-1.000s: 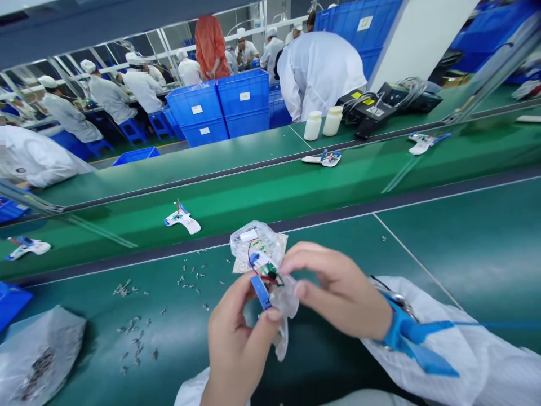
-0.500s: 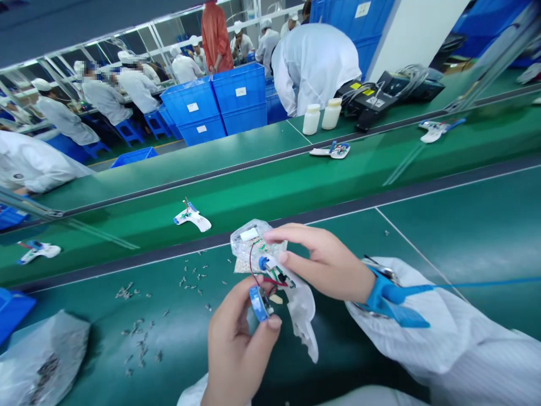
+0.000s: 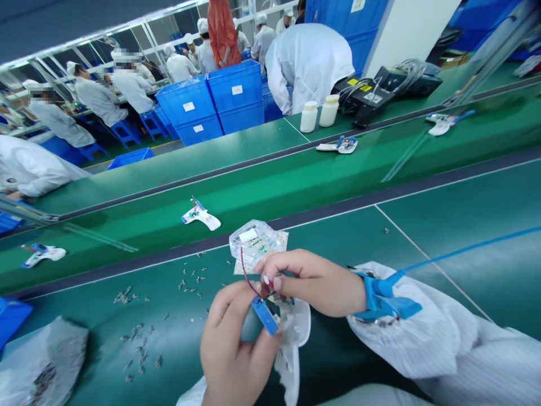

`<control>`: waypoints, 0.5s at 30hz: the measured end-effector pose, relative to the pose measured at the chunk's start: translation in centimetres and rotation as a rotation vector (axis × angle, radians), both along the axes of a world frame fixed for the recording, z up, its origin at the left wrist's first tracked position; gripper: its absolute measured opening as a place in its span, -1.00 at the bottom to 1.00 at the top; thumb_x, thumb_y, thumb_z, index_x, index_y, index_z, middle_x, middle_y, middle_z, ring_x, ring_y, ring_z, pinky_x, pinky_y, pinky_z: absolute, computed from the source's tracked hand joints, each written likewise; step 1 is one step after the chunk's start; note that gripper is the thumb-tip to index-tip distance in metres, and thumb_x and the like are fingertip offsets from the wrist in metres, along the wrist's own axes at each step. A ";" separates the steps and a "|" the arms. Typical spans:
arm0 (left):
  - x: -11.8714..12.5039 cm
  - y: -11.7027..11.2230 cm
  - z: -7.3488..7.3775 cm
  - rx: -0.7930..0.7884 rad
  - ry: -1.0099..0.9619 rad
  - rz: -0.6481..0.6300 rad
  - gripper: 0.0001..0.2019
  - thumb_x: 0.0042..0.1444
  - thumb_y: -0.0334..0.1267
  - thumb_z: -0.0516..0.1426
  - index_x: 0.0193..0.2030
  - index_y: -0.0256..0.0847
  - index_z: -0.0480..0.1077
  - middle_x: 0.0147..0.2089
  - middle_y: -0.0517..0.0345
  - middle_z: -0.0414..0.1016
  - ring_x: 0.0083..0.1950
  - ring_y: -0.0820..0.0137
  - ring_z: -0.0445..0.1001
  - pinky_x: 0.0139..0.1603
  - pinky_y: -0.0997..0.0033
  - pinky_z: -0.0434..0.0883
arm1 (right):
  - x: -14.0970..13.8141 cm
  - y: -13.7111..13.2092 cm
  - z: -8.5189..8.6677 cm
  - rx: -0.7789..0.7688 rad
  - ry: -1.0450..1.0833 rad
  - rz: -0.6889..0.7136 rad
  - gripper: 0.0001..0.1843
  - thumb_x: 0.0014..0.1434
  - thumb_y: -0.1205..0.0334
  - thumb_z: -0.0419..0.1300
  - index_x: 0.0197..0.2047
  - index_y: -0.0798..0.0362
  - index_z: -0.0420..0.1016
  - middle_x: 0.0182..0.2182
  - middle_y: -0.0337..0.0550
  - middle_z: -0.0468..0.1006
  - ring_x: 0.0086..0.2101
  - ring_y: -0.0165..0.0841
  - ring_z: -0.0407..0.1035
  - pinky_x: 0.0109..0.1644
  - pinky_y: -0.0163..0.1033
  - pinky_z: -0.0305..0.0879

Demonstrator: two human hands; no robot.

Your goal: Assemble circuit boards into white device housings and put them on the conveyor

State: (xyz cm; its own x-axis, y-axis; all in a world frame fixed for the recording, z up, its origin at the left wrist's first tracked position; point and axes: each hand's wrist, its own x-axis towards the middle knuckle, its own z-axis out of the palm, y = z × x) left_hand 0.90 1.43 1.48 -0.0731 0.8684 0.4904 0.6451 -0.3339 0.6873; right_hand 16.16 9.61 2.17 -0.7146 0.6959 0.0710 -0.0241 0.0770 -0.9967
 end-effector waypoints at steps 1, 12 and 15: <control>0.2 -0.1 -0.1 -0.001 -0.025 0.022 -0.76 0.03 -0.28 0.17 -0.12 -0.04 0.40 -0.17 0.15 0.45 -0.15 0.34 0.43 -0.15 0.39 0.39 | -0.1 -0.2 0.0 -0.058 0.029 -0.024 -0.82 0.19 0.26 0.03 -0.42 0.14 0.32 -0.35 -0.17 0.42 -0.41 -0.49 0.26 -0.30 -0.33 0.24; 0.9 0.0 -0.4 -0.204 -0.566 0.032 -0.75 -0.01 -0.31 0.24 -0.15 -0.11 0.39 -0.27 0.19 0.51 -0.31 0.48 0.51 -0.34 0.63 0.42 | -0.2 -0.5 0.5 0.068 -0.008 -0.053 -0.86 0.11 0.29 0.11 -0.45 0.12 0.39 -0.46 -0.22 0.39 -0.35 -0.44 0.26 -0.23 -0.31 0.18; 1.0 0.1 0.0 -0.239 -0.675 0.026 -0.78 0.00 -0.30 0.25 -0.19 -0.13 0.39 -0.30 0.20 0.52 -0.33 0.49 0.52 -0.35 0.64 0.43 | -0.2 -1.0 0.4 0.191 -0.110 -0.141 -0.96 0.02 0.33 0.20 -0.43 0.12 0.40 -0.43 -0.23 0.41 -0.34 -0.43 0.27 -0.22 -0.32 0.17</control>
State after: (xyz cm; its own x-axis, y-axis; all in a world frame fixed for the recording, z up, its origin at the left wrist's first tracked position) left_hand 1.93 1.50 1.48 -0.3157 0.9403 0.1269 0.0586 -0.1141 0.9917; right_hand 16.00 8.60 2.53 -0.6219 0.7708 0.1382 0.1078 0.2591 -0.9598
